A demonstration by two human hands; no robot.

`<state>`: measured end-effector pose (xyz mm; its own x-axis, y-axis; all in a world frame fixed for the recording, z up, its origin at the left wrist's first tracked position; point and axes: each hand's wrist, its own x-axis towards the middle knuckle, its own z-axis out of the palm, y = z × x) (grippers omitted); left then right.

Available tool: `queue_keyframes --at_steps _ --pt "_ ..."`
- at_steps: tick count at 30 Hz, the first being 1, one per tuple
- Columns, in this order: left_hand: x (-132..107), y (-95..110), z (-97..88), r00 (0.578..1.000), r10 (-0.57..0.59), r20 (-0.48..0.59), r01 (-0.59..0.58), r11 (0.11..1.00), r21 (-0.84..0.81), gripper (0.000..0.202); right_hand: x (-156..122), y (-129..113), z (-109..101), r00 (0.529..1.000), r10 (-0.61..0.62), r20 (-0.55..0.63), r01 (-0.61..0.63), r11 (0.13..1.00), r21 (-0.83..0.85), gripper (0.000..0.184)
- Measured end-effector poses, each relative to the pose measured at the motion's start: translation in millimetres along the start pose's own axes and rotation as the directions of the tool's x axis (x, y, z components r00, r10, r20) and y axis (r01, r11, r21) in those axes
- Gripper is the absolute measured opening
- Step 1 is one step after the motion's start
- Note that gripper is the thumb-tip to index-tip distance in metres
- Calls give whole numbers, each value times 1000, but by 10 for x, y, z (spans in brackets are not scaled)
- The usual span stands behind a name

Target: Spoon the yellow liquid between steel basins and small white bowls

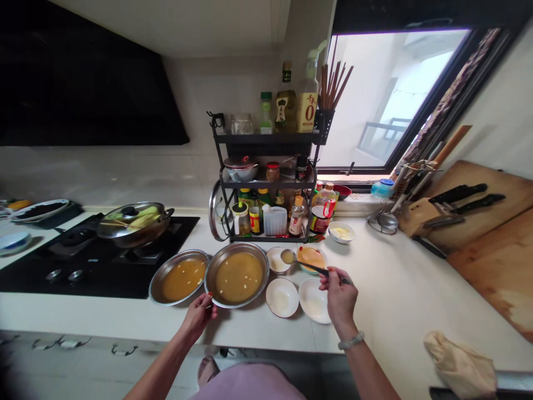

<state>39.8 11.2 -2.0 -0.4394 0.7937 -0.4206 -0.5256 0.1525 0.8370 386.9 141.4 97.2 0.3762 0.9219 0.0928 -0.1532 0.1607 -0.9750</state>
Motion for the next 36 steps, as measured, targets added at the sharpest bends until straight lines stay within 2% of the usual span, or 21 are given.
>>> queue_keyframes --at_steps 5,9,12,16,17,18,19,20,22,24,26,30,36 --pt "3 -11 -5 1000 -10 -8 10 1000 -8 41 -236 11 301 987 1 162 3 1000 -20 37" --pt "-10 -3 10 1000 -7 -14 7 1000 -15 40 -432 65 442 938 -109 330 146 985 -90 33" --pt "-22 9 22 1000 -10 -22 10 1000 -12 41 -552 116 448 843 -237 484 315 945 -85 26" --pt "-29 18 22 1000 -7 -8 7 1000 -7 43 -615 161 377 654 -359 666 487 874 -6 20" --pt "-29 18 20 1000 -6 -4 6 1000 -3 44 -606 164 355 627 -376 682 513 858 2 21" --pt "-28 18 18 1000 -5 -3 5 1000 1 44 -587 163 332 624 -392 676 533 846 -2 21" --pt "-27 17 15 1000 -3 -1 3 1000 5 44 -556 157 308 642 -402 653 543 840 -17 21" --pt "-25 15 12 1000 1 1 -1 1000 7 45 -515 146 281 679 -406 612 542 839 -44 20" --pt "-20 11 6 1000 5 9 -5 1000 8 46 -405 108 215 779 -396 486 509 852 -122 20" --pt "-15 5 0 1000 5 20 -5 1000 8 47 -274 59 130 859 -371 352 457 866 -204 22" --pt "-11 -2 -7 1000 1 20 -1 1000 4 47 -145 20 28 904 -344 253 408 871 -273 27" --pt "-8 -6 -14 1000 -4 19 4 1000 3 48 23 43 -178 947 -290 141 322 871 -372 38" --pt "-28 24 4 1000 -5 2 5 1000 27 47 42 213 -323 965 -227 129 259 892 -370 43"
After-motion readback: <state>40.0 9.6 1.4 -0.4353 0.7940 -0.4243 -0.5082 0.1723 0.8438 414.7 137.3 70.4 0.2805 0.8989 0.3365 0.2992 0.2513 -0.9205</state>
